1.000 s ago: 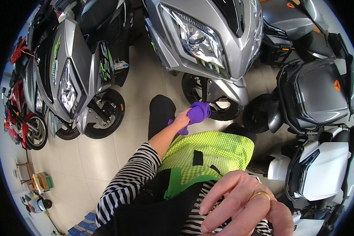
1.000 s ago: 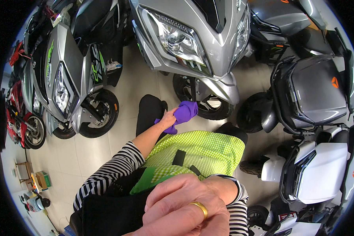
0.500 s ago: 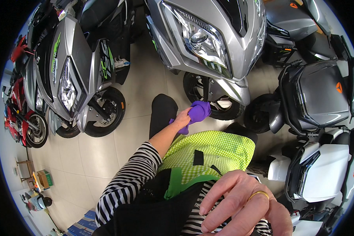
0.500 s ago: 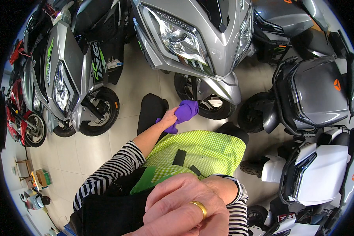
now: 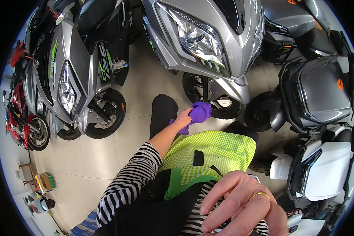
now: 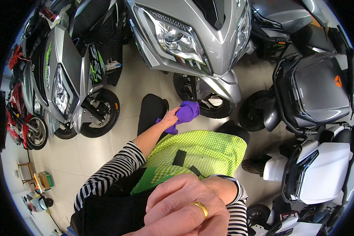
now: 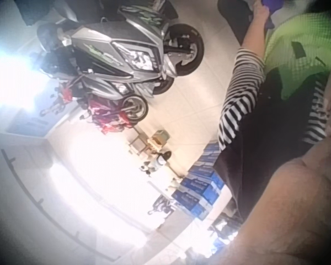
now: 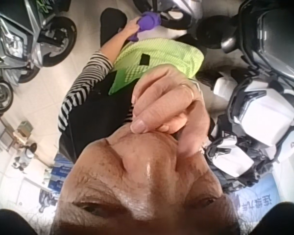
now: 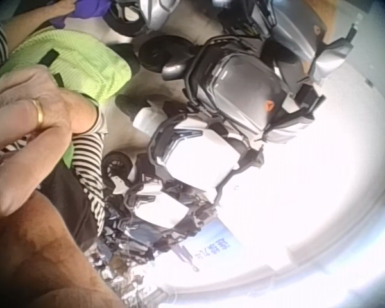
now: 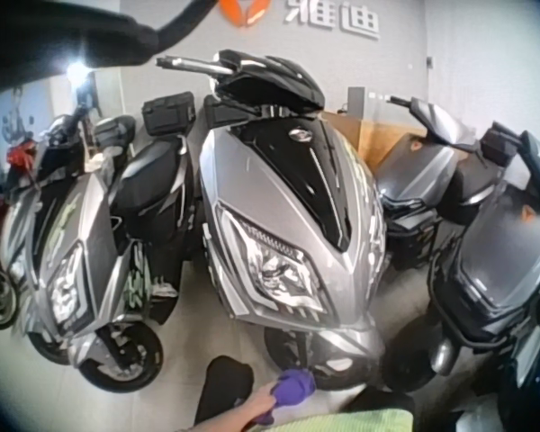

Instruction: The person wipes the front fairings, headlights, and side panels of several parked motorcycles using a purple cloth. They move between different bikes, wiping multiple surfaces on each one in a repetitive manner.

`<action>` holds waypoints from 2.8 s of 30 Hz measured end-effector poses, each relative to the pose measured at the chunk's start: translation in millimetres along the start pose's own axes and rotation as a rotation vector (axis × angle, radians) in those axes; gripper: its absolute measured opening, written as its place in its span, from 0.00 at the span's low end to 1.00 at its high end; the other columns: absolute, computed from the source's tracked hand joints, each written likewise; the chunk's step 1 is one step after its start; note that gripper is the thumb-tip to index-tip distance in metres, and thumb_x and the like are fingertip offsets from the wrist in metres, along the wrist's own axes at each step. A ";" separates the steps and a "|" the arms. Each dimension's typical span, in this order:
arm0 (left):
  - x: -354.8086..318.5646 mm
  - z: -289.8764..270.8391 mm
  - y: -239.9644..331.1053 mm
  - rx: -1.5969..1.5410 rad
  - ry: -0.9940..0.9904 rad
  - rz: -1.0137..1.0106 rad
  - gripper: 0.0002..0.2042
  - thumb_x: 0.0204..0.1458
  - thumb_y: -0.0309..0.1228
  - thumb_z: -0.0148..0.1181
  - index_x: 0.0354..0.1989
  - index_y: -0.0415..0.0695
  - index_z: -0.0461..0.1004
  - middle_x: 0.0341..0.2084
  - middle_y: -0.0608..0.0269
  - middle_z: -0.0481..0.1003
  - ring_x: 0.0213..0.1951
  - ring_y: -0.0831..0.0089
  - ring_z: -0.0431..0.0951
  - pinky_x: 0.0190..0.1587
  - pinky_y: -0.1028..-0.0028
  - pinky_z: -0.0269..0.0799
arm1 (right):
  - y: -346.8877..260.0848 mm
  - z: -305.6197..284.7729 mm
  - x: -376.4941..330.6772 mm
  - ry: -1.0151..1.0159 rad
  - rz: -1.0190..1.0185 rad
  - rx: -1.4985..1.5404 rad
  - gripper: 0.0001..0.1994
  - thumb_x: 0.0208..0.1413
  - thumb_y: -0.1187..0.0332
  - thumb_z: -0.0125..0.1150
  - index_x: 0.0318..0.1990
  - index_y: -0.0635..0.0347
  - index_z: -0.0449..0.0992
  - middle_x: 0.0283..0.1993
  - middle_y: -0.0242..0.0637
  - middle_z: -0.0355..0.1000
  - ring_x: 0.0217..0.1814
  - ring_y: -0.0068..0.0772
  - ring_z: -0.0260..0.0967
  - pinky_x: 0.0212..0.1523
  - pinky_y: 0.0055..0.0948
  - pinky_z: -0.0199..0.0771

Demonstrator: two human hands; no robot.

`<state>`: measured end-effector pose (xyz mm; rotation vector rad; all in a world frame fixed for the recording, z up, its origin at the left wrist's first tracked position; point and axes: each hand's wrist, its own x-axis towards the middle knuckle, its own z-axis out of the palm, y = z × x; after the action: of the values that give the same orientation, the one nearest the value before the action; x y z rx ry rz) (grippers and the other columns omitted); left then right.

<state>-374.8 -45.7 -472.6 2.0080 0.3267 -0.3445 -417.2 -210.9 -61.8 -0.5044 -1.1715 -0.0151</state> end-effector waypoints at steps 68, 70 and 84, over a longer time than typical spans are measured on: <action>61.8 -256.1 246.9 0.263 1.204 0.784 0.29 0.51 0.34 0.65 0.60 0.47 0.60 0.62 0.43 0.56 0.63 0.48 0.59 0.66 0.59 0.54 | 17.8 -194.5 -377.3 0.880 1.369 -0.628 0.14 0.62 0.71 0.56 0.52 0.68 0.73 0.35 0.29 0.72 0.35 0.20 0.69 0.41 0.21 0.71; 62.4 -246.5 235.3 0.139 1.151 0.803 0.29 0.53 0.34 0.64 0.61 0.43 0.57 0.60 0.45 0.57 0.63 0.50 0.60 0.66 0.60 0.53 | 19.2 -195.1 -374.9 0.906 1.373 -0.617 0.14 0.62 0.71 0.56 0.52 0.68 0.73 0.35 0.29 0.72 0.35 0.20 0.69 0.40 0.21 0.70; 22.7 -70.0 180.8 0.492 1.073 0.878 0.10 0.48 0.36 0.62 0.38 0.49 0.79 0.64 0.40 0.57 0.65 0.35 0.54 0.65 0.43 0.51 | 24.6 -209.5 -375.9 0.915 1.485 -0.501 0.15 0.62 0.66 0.57 0.54 0.59 0.71 0.42 0.30 0.74 0.37 0.22 0.71 0.36 0.22 0.68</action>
<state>-279.2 -60.0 -303.0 2.4216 -0.0408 1.3462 -378.2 -362.4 -463.4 -1.5114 0.3060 0.6801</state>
